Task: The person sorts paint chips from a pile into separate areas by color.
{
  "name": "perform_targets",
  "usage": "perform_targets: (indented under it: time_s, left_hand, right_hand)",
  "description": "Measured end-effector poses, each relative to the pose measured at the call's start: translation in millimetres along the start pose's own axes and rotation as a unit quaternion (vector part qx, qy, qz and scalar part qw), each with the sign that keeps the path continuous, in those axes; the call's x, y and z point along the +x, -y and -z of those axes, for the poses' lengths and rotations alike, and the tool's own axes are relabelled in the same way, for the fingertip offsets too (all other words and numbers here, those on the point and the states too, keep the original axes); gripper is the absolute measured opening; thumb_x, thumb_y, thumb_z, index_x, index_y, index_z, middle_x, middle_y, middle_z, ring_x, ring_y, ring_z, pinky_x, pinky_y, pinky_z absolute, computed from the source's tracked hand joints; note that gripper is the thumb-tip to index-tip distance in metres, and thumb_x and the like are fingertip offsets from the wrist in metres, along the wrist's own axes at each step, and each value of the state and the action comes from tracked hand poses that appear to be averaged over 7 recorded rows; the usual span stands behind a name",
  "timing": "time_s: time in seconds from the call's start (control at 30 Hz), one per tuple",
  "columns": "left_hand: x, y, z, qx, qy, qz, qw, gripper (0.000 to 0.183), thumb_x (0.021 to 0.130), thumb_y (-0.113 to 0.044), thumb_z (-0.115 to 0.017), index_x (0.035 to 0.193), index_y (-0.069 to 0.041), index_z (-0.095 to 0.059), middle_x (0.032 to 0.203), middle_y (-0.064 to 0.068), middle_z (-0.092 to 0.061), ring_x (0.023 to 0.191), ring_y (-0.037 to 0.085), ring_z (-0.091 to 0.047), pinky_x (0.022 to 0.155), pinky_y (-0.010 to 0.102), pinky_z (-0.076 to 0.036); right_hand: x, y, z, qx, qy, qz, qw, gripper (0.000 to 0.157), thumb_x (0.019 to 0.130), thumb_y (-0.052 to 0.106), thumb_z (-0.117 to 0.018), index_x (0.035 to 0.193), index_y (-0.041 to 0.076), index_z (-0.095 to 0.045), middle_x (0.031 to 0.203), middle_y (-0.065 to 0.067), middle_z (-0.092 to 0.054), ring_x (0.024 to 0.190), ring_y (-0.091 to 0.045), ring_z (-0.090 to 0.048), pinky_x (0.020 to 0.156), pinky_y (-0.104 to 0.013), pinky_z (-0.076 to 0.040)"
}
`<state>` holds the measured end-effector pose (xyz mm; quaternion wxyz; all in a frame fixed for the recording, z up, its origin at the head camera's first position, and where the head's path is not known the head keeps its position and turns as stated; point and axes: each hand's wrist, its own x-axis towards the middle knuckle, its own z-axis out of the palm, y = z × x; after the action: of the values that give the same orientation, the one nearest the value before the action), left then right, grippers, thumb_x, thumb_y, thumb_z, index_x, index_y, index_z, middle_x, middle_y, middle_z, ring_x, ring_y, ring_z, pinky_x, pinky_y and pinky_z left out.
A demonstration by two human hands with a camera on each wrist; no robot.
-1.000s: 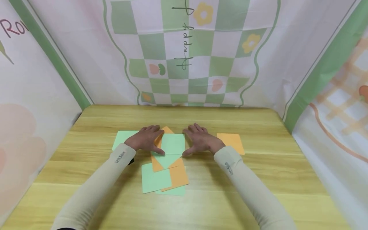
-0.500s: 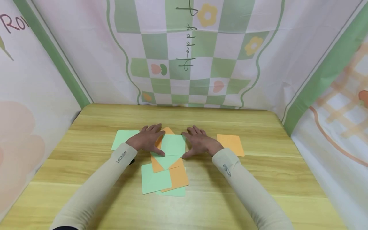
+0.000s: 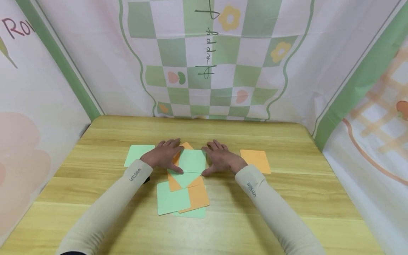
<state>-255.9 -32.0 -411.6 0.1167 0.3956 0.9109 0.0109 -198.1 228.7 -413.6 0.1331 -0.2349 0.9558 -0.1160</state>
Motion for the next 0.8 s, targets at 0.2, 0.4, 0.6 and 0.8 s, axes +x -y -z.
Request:
perform_targets:
  time_s: [0.2, 0.4, 0.6, 0.8]
  left_hand:
    - [-1.5, -1.5, 0.2, -0.005, 0.001, -0.001, 1.0000, 0.100, 0.069, -0.073, -0.062, 0.146, -0.016, -0.034, 0.155, 0.014, -0.012, 0.139, 0.031, -0.013, 0.111, 0.049, -0.013]
    - [-2.3, -3.2, 1.5, -0.001, -0.007, -0.004, 1.0000, 0.098, 0.067, -0.073, -0.064, 0.143, -0.016, -0.038, 0.154, 0.014, -0.015, 0.139, 0.032, -0.016, 0.111, 0.049, -0.015]
    - [-2.5, -1.5, 0.4, -0.007, 0.001, -0.001, 1.0000, 0.102, 0.067, -0.075, -0.062, 0.145, -0.016, -0.034, 0.155, 0.013, -0.012, 0.140, 0.031, -0.012, 0.111, 0.048, -0.013]
    - [-1.6, 0.8, 0.2, -0.012, -0.004, -0.009, 0.9999, 0.102, 0.067, -0.074, -0.062, 0.145, -0.015, -0.035, 0.155, 0.013, -0.012, 0.140, 0.030, -0.013, 0.111, 0.048, -0.014]
  right_hand:
    - [-0.2, -1.3, -2.9, 0.008, -0.009, -0.003, 1.000, 0.098, 0.075, 0.061, -0.067, 0.148, 0.011, -0.025, 0.151, -0.018, -0.016, 0.139, -0.038, -0.002, 0.109, -0.056, -0.006]
    - [-0.3, -2.6, -5.4, 0.007, -0.021, 0.004, 1.000, 0.099, 0.075, 0.061, -0.067, 0.148, 0.009, -0.025, 0.151, -0.016, -0.019, 0.139, -0.037, -0.002, 0.110, -0.054, -0.005]
    - [-0.1, -2.8, -5.7, 0.006, -0.036, 0.011, 0.999, 0.097, 0.075, 0.059, -0.068, 0.147, 0.009, -0.026, 0.150, -0.015, -0.020, 0.139, -0.037, -0.004, 0.110, -0.055, -0.007]
    - [-1.0, -3.1, -5.3, 0.016, -0.042, 0.014, 0.999, 0.096, 0.075, 0.058, -0.069, 0.146, 0.010, -0.026, 0.151, -0.016, -0.019, 0.139, -0.036, -0.004, 0.110, -0.054, -0.006]
